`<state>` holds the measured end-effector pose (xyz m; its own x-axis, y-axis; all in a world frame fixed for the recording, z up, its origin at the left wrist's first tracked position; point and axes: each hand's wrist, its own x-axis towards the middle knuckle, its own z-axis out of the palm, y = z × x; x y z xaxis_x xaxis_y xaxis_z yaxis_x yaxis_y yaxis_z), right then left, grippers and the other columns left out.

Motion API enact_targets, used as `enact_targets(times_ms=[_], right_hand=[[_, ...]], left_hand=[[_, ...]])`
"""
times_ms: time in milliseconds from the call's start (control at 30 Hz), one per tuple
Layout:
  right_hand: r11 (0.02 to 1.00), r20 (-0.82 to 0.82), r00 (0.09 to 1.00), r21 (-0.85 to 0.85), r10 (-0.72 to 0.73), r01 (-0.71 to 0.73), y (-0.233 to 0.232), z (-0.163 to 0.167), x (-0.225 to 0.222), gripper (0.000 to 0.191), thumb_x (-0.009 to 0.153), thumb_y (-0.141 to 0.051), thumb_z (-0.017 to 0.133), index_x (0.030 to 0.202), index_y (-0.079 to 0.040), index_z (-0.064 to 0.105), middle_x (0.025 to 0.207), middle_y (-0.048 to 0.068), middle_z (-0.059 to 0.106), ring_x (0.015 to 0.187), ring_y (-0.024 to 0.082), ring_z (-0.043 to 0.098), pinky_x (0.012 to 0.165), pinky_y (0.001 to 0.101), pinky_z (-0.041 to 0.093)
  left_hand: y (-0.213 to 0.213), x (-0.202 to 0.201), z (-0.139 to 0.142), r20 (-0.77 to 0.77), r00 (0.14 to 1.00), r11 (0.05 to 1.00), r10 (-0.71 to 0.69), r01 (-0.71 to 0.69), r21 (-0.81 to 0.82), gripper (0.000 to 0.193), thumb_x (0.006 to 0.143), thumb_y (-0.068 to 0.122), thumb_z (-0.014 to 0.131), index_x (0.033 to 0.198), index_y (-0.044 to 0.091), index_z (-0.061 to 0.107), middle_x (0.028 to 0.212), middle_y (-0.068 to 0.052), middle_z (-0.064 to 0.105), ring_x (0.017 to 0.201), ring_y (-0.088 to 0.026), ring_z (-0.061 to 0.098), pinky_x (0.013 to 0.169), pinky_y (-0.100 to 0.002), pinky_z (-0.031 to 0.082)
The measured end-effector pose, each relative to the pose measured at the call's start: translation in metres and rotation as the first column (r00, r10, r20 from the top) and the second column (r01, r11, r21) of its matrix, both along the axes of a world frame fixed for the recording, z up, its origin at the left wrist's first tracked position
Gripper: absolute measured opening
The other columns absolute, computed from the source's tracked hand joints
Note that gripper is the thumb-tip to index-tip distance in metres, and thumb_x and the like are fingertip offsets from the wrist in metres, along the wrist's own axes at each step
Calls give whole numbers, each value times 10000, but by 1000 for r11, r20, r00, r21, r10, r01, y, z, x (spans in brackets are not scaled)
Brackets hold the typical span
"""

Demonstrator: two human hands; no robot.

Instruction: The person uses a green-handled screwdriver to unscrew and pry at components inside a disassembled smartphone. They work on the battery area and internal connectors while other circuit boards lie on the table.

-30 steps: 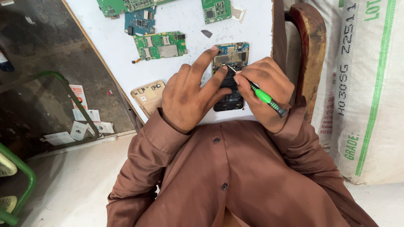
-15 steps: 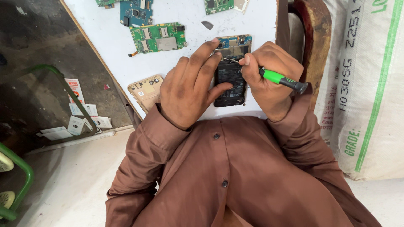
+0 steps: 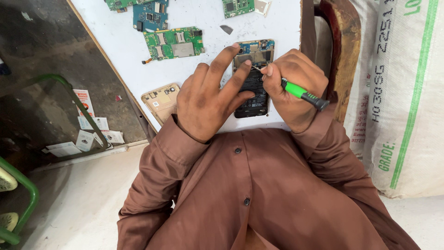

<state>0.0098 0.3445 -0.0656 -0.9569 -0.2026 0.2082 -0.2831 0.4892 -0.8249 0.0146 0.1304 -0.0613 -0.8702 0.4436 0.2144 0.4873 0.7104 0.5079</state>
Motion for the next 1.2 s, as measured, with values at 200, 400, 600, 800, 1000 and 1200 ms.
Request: enact_targets(times_ms=[200, 400, 600, 800, 1000, 1200], right_hand=[[997, -115, 992, 64, 45, -37, -3, 2, 3, 33, 996, 38, 726, 995, 29, 694, 906, 132, 673, 840, 283, 669, 712, 344, 543], [996, -92, 993, 70, 70, -64, -1, 6, 11, 125, 992, -13, 760, 1079, 45, 691, 992, 153, 699, 918, 288, 660, 820, 374, 546], [999, 14, 1000, -35, 10, -10, 5, 5, 15, 191, 1047, -143, 725, 1136, 22, 686, 1050, 120, 730, 991, 268, 698, 829, 321, 561], [999, -11, 1000, -33, 20, -20, 6, 2, 14, 157, 1078, -145, 719, 1120, 3, 689, 1064, 123, 731, 1003, 268, 700, 841, 325, 570], [998, 1, 999, -41, 40, -39, 6, 4, 11, 174, 1055, -162, 721, 1103, 4, 697, 1039, 117, 717, 963, 262, 686, 809, 324, 558], [997, 6, 998, -44, 58, -57, 6, 6, 11, 165, 1074, -153, 710, 1129, 1, 686, 1057, 125, 715, 984, 269, 686, 830, 327, 558]], left_hand=[[1, -1, 1, -24, 1000, 999, -18, 17, -46, 544, 924, 364, 856, 1377, 144, 650, 1526, -73, 493, 932, -213, 570, 759, -320, 518], [-1, -2, 1, -38, 998, 997, -46, 44, -62, 512, 942, 372, 846, 1356, 137, 657, 1521, -92, 496, 919, -208, 571, 725, -312, 521], [0, -4, 0, -76, 995, 995, -72, 65, -82, 491, 966, 384, 830, 1347, 126, 658, 1514, -123, 496, 890, -213, 554, 701, -310, 522], [1, -3, -2, -110, 990, 987, -92, 75, -145, 462, 1012, 409, 782, 1357, 126, 664, 1515, -149, 497, 860, -201, 539, 676, -292, 519], [1, -5, -3, -116, 986, 980, -119, 98, -172, 455, 1024, 426, 749, 1358, 128, 662, 1515, -169, 488, 873, -205, 554, 678, -296, 529], [1, -5, -2, -111, 986, 977, -126, 103, -189, 449, 1026, 408, 729, 1356, 113, 656, 1512, -189, 491, 886, -208, 575, 675, -301, 536]])
